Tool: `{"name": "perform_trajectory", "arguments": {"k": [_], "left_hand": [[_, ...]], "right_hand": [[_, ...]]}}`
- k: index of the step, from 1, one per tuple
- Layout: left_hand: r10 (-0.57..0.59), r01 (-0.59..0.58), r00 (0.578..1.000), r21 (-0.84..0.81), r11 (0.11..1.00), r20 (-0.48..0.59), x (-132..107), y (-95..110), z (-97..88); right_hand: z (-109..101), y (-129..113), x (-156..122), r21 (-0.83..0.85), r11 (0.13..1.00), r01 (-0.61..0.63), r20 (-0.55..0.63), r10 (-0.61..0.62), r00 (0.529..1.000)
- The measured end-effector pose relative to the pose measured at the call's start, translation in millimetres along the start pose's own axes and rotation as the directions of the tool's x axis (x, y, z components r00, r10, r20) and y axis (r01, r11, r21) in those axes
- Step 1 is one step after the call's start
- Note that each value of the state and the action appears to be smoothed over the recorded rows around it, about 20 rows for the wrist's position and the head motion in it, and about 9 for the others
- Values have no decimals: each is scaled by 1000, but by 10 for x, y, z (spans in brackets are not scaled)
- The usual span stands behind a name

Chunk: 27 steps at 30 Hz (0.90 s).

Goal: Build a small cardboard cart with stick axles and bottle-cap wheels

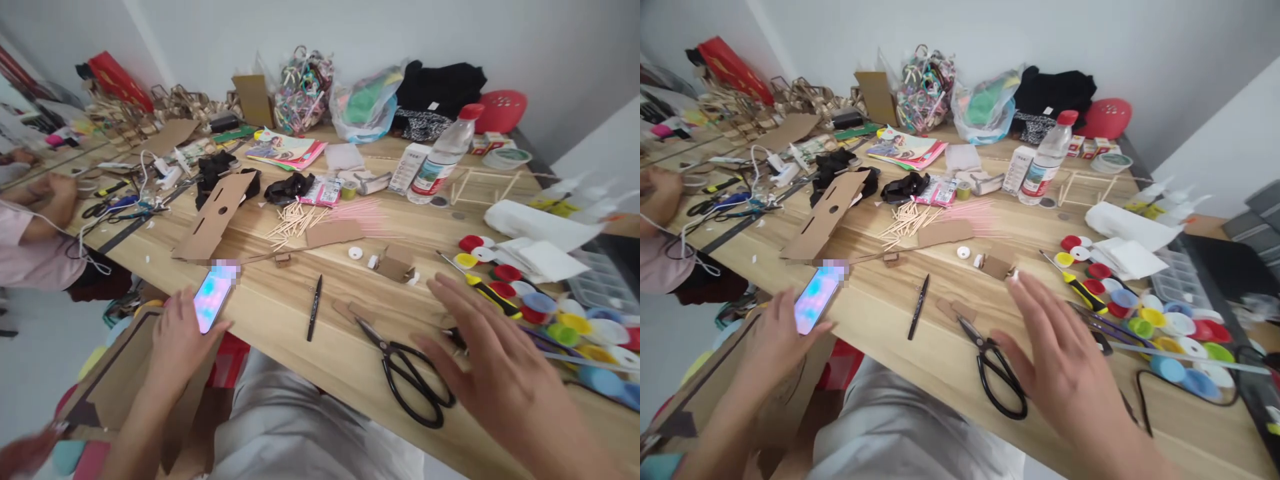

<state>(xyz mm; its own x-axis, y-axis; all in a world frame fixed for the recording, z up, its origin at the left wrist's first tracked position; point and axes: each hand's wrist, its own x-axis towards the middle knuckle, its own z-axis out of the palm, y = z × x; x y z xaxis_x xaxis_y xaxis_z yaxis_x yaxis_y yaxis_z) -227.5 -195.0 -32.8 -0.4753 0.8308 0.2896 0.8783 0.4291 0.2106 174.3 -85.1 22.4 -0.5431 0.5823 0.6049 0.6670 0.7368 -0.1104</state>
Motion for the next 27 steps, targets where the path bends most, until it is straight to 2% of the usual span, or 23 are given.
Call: {"name": "perform_trajectory", "arguments": {"k": [2, 5, 8, 10, 11, 13, 15, 17, 19, 21, 23, 25, 27], "left_hand": [[-60, 60, 994, 5, 998, 88, 20, -127, 50], [-106, 113, 983, -35, 993, 148, 74, -152, 33], [-145, 181, 962, -142, 973, 232, 177, -109, -68], [-170, 239, 943, -226, 944, 287, 232, -75, -161], [-186, 269, 936, -263, 927, 300, 243, -49, -208], [-225, 325, 925, -332, 885, 306, 221, 57, -287], [-226, 353, 921, -431, 830, 318, 136, 268, -318], [-158, 331, 929, -562, 758, 335, 8, 588, -275], [-18, 284, 932, -700, 655, 362, -127, 965, -162], [120, 256, 918, -795, 550, 378, -240, 1312, -12], [238, 298, 877, -860, 413, 418, -310, 1562, 125], [363, 426, 801, -880, 212, 476, -329, 1701, 222], [491, 580, 696, -813, 47, 524, -304, 1758, 275]], "right_hand": [[-114, -200, -108, 60, 997, -52, -5, 52, 999], [-132, -384, -253, 122, 981, -151, -20, 155, 988], [-6, -482, -374, 234, 941, -244, 2, 250, 968], [137, -569, -437, 367, 877, -310, 44, 317, 947], [222, -631, -458, 451, 821, -350, 87, 350, 933], [413, -792, -459, 645, 625, -439, 204, 413, 888], [614, -976, -393, 810, 316, -494, 325, 460, 826], [796, -1132, -264, 860, 24, -509, 451, 429, 783], [927, -1210, -104, 864, -178, -470, 497, 443, 746], [978, -1181, 46, 866, -294, -405, 500, 540, 678], [943, -1060, 149, 849, -357, -388, 527, 621, 580], [848, -902, 192, 825, -405, -393, 564, 628, 537], [746, -776, 186, 813, -408, -415, 580, 619, 529]]}}
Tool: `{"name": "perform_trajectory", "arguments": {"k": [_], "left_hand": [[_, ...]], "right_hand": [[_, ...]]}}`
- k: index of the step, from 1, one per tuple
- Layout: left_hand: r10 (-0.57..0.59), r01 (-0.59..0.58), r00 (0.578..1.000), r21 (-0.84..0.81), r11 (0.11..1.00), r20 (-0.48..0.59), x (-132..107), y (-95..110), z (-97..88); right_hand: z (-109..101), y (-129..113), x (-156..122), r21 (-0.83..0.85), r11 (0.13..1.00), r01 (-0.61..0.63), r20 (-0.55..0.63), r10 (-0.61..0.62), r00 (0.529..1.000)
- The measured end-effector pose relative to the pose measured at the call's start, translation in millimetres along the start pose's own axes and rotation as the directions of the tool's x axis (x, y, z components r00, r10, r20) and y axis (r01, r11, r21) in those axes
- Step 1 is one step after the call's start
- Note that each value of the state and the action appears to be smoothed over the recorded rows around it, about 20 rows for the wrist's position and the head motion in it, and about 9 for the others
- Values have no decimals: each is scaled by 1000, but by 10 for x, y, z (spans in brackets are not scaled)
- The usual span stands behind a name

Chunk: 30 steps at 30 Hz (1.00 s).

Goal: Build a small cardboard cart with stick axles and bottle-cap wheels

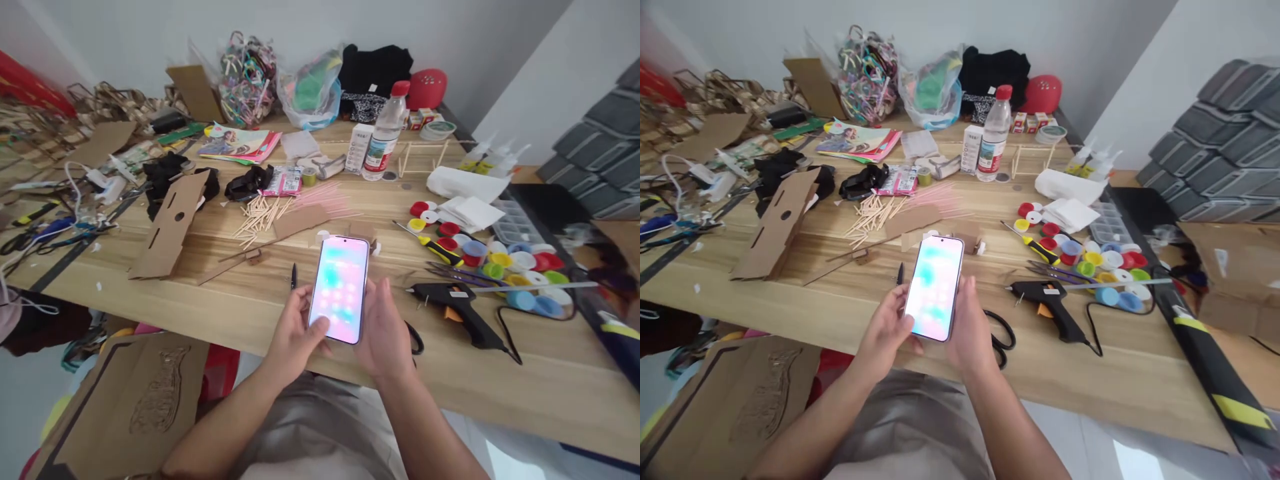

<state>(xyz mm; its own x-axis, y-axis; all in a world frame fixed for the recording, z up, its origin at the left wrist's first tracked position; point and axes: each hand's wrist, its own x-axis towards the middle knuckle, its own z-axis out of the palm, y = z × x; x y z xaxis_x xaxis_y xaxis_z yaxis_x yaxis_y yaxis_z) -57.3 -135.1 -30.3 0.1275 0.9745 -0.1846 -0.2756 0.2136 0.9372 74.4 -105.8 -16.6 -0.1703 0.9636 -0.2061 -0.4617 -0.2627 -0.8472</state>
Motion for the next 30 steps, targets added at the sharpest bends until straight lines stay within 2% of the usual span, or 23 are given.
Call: {"name": "perform_trajectory", "arguments": {"k": [2, 4, 7, 13, 19, 30], "left_hand": [[-90, 110, 987, -153, 982, 130, 56, 8, -11], [-152, 206, 962, -237, 949, 226, 99, 27, -28], [-178, 261, 941, -283, 923, 287, 138, 59, -44], [-176, 240, 952, -254, 937, 251, 146, 137, -37], [-161, 217, 958, -236, 947, 236, 133, 188, 1], [-153, 210, 957, -226, 951, 245, 112, 222, 30]], "right_hand": [[-63, -65, -19, -28, 1000, -5, -7, 5, 1000], [-87, -71, -51, -37, 999, -23, -7, 23, 1000], [-90, -45, -101, -31, 999, -37, 7, 37, 999], [-139, -27, -159, -175, 978, 110, 31, -106, 994], [-131, -29, -173, -251, 959, 130, 62, -118, 991], [-140, -10, -194, -317, 929, 192, 20, -196, 980]]}}
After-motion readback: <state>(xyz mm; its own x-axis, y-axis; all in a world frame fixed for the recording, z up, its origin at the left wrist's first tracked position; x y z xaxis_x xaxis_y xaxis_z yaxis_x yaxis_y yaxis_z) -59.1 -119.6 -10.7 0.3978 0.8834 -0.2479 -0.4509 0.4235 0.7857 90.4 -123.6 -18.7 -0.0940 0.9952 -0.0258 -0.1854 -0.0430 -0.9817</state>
